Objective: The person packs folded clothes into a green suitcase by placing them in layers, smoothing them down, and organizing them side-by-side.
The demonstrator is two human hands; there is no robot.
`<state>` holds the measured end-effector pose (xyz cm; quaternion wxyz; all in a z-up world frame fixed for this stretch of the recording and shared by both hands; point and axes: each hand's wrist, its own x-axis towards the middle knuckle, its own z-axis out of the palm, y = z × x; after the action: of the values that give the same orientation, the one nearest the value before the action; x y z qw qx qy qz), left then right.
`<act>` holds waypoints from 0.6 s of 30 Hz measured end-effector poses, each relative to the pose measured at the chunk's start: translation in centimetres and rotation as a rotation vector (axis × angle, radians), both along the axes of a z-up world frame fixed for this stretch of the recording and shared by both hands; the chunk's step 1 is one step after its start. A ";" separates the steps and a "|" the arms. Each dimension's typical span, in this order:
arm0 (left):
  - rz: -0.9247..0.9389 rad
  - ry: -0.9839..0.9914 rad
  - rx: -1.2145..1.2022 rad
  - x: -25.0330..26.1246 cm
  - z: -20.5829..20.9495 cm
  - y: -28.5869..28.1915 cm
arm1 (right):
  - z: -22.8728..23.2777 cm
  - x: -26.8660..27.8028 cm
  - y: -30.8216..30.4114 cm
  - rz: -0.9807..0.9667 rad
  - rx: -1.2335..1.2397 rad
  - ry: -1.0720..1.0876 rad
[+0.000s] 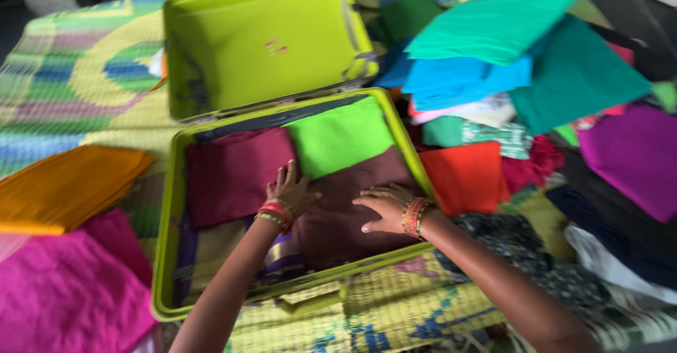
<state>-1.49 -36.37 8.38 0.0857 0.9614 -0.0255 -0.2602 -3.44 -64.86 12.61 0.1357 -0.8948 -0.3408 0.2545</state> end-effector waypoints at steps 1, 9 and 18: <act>-0.004 -0.032 0.008 -0.1 -0.1 -1.0 | 0.8 -0.2 -1.9 -0.019 0.100 -0.062; -0.416 -0.349 -0.174 -1.7 3.6 -14.5 | 5.9 -4.5 -21.5 -0.515 0.487 -0.458; -0.668 -0.340 -0.440 -4.7 8.7 -31.0 | 1.0 0.7 -36.7 -0.933 0.054 -0.855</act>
<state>-6.21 -67.39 17.10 0.1944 0.8883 -0.4039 -0.0999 -2.72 -101.55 13.65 0.1070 -0.9681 0.0549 -0.2199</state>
